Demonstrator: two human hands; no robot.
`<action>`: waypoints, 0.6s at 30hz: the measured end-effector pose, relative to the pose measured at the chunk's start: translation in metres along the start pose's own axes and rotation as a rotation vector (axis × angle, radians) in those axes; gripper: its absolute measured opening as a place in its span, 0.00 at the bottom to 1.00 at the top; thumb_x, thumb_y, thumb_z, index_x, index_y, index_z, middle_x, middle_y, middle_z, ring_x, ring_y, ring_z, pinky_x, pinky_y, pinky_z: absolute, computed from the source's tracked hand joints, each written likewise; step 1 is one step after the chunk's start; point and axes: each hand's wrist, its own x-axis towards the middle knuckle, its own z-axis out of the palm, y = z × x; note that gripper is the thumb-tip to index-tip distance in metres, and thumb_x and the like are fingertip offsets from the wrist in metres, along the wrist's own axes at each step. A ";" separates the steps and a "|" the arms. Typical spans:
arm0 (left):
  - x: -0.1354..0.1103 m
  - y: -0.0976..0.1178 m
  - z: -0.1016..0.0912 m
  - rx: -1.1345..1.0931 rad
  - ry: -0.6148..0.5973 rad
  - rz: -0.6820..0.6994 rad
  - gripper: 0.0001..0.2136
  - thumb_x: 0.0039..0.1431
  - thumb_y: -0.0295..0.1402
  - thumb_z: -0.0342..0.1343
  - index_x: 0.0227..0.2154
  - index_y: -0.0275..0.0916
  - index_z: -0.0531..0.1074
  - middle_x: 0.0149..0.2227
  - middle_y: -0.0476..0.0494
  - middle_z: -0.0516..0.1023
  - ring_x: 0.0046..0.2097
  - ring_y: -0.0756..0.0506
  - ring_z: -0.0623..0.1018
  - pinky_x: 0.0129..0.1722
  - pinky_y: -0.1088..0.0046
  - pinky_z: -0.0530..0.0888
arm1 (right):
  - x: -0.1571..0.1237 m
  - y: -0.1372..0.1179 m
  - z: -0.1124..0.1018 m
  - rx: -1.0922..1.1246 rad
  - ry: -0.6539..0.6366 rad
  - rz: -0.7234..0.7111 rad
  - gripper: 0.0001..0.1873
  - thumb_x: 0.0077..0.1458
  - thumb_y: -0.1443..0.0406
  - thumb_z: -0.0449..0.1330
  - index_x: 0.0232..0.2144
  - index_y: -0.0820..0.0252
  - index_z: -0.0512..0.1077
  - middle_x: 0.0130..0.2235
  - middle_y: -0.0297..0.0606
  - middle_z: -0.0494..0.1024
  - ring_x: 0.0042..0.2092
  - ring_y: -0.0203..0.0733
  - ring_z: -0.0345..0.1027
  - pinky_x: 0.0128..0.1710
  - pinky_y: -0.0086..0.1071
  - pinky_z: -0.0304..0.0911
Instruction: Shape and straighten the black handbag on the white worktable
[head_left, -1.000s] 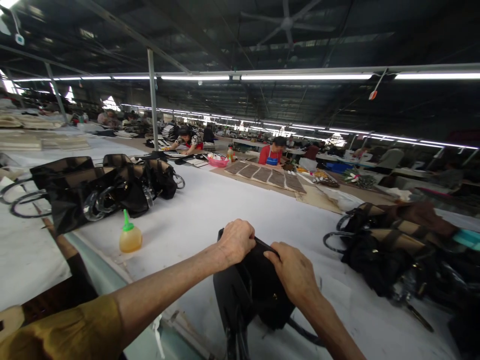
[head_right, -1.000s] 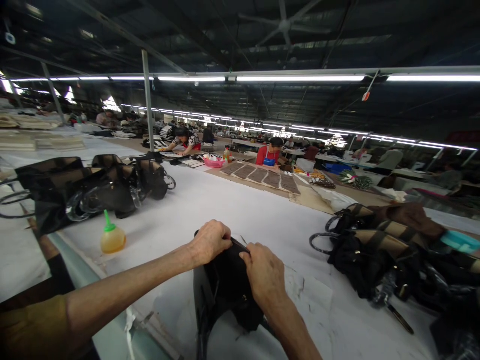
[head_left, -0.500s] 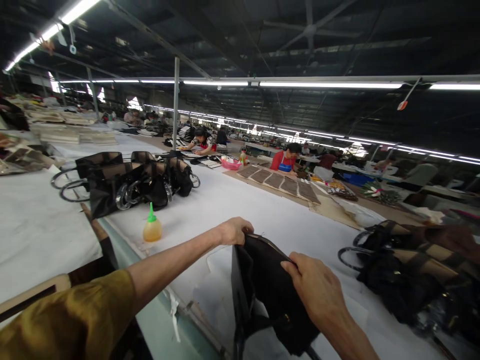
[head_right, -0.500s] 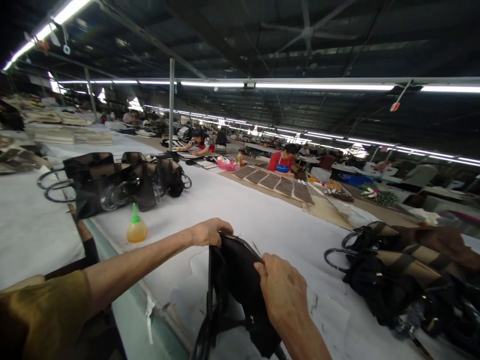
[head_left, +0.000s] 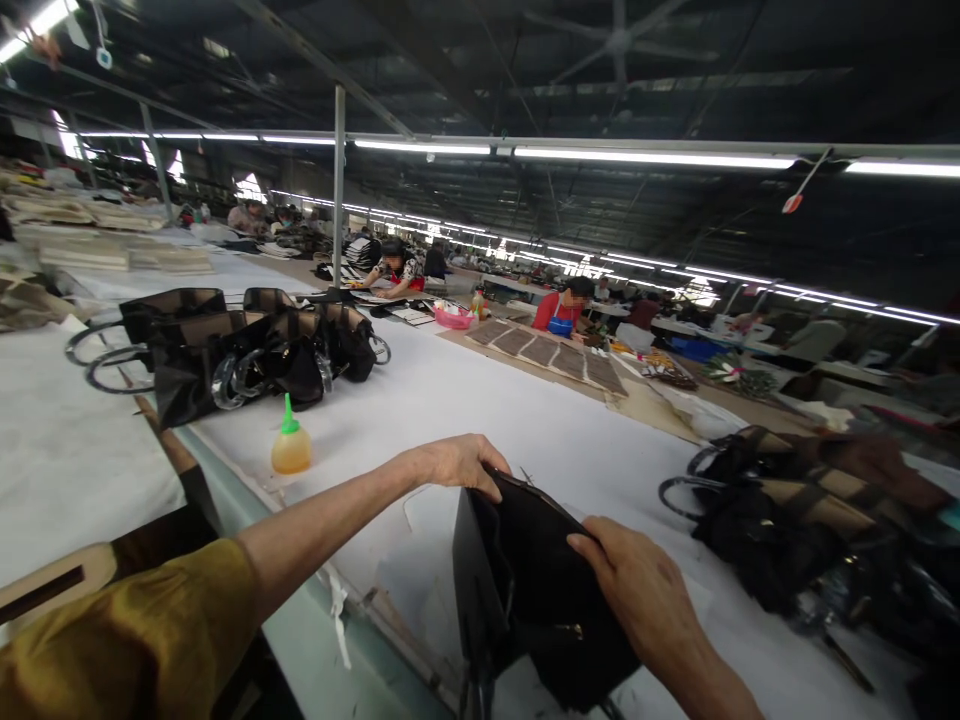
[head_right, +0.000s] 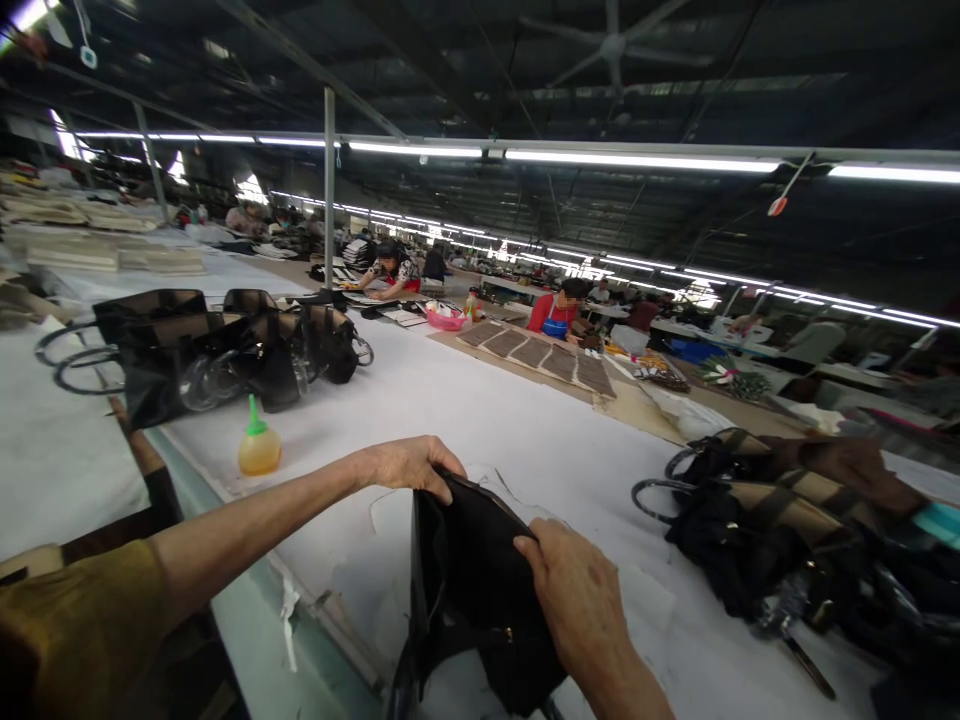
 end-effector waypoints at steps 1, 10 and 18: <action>0.001 0.002 0.000 -0.005 -0.006 0.011 0.12 0.42 0.32 0.60 0.33 0.36 0.76 0.28 0.50 0.76 0.31 0.49 0.73 0.32 0.77 0.69 | 0.000 0.001 0.001 -0.004 0.008 -0.004 0.11 0.62 0.64 0.51 0.26 0.56 0.66 0.29 0.33 0.73 0.35 0.44 0.67 0.32 0.34 0.53; 0.008 0.013 0.005 0.216 0.028 0.047 0.10 0.48 0.34 0.57 0.33 0.36 0.76 0.28 0.52 0.75 0.32 0.50 0.71 0.31 0.80 0.65 | 0.013 -0.017 0.005 -0.108 0.169 -0.017 0.02 0.58 0.66 0.56 0.33 0.57 0.68 0.32 0.34 0.75 0.35 0.46 0.69 0.29 0.34 0.51; 0.006 0.014 0.004 0.192 0.025 0.018 0.10 0.47 0.34 0.56 0.32 0.36 0.75 0.27 0.51 0.74 0.31 0.50 0.70 0.30 0.79 0.66 | 0.023 -0.021 0.005 -0.041 0.136 -0.011 0.10 0.59 0.64 0.53 0.26 0.55 0.69 0.25 0.32 0.75 0.29 0.44 0.69 0.25 0.33 0.46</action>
